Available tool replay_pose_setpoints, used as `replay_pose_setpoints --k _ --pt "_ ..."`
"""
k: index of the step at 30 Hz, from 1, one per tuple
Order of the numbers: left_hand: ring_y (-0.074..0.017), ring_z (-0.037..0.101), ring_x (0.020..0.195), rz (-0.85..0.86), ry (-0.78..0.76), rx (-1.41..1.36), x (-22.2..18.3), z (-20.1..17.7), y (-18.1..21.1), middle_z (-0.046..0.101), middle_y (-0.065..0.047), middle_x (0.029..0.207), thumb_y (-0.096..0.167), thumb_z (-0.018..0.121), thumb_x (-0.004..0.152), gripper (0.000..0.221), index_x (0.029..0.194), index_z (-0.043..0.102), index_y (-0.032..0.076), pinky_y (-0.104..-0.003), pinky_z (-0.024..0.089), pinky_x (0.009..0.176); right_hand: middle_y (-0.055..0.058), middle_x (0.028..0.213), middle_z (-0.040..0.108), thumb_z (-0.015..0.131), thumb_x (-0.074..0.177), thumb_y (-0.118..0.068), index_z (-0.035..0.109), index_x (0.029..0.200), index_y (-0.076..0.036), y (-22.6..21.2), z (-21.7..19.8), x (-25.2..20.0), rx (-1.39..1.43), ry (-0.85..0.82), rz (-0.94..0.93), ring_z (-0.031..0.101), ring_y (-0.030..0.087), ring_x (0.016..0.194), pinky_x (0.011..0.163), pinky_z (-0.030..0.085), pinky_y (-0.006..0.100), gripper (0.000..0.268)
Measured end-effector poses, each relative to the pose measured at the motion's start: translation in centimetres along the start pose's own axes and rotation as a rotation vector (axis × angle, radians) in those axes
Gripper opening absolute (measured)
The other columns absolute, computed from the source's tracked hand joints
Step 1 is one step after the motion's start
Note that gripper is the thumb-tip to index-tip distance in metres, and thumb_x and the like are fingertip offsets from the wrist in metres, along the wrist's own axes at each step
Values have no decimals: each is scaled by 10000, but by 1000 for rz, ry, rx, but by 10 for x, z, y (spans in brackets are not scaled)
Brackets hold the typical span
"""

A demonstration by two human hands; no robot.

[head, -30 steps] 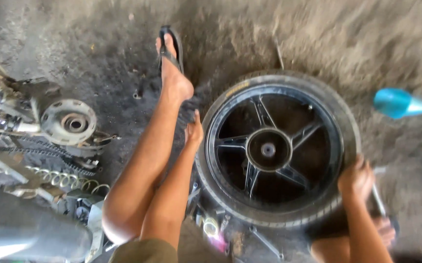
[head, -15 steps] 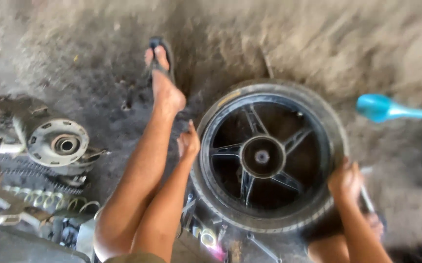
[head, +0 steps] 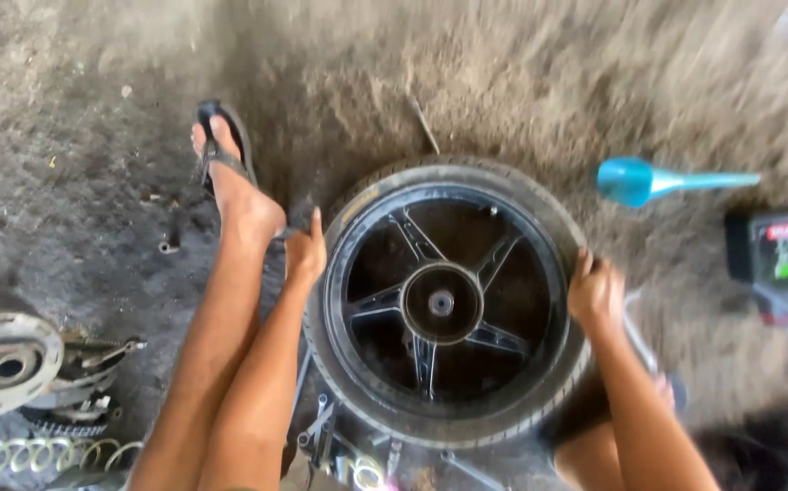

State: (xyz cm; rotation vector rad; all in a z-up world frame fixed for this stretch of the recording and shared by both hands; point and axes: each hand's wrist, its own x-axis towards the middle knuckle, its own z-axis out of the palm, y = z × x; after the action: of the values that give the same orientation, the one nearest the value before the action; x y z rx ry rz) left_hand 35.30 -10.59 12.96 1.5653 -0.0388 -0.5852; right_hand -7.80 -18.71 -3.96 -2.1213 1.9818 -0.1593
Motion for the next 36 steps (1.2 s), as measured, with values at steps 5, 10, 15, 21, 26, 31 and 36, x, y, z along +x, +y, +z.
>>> replay_pose_setpoints --k 5,10,15,21,26,31,36 --pt "-334 43 1352 -176 -9 11 -23 10 20 22 17 1499 627 403 575 921 1378 97 297 -704 20 910 137 547 489 244 1013 -355 472 785 38 -44 -53 0 213 -367 229 413 194 342 264 366 301 508" --pt "-400 548 1003 17 -291 1201 25 -51 -179 583 -340 924 577 177 906 853 865 616 -154 -478 380 909 137 629 542 512 920 -329 623 712 -9 11 12 5 -283 616 -432 561 261 585 553 456 329 397" --pt "-396 503 1073 -99 -391 1132 34 -32 -163 553 -312 1056 669 201 855 895 1026 579 -123 -470 415 884 312 790 615 297 981 -412 602 881 50 -3 -11 16 85 -213 -6 592 467 807 670 438 520 562" --pt "-395 448 1152 -100 -258 1167 7 -10 -132 468 -344 1186 495 269 886 750 1121 489 -182 -463 333 1013 246 857 640 242 990 -476 573 929 -20 8 13 21 -104 -230 113 617 390 861 739 471 461 567" --pt "-365 594 938 -25 -226 1216 -4 -9 -123 615 -282 928 511 242 916 724 875 641 -92 -435 481 803 15 574 434 579 890 -359 616 722 -101 13 33 17 -418 909 -515 480 169 480 486 437 259 310" --pt "-336 603 937 7 -166 1259 2 -13 -137 626 -257 930 544 228 904 733 914 649 -56 -422 488 799 25 569 428 595 870 -368 639 722 -87 18 33 15 -369 990 -526 469 175 468 453 430 263 320" --pt "-374 547 1021 -41 -126 1056 -14 -42 -141 602 -265 998 572 249 890 730 993 623 -47 -451 439 856 109 596 520 470 955 -426 596 799 -42 -5 -6 -11 -199 480 -233 584 277 565 509 474 351 433"
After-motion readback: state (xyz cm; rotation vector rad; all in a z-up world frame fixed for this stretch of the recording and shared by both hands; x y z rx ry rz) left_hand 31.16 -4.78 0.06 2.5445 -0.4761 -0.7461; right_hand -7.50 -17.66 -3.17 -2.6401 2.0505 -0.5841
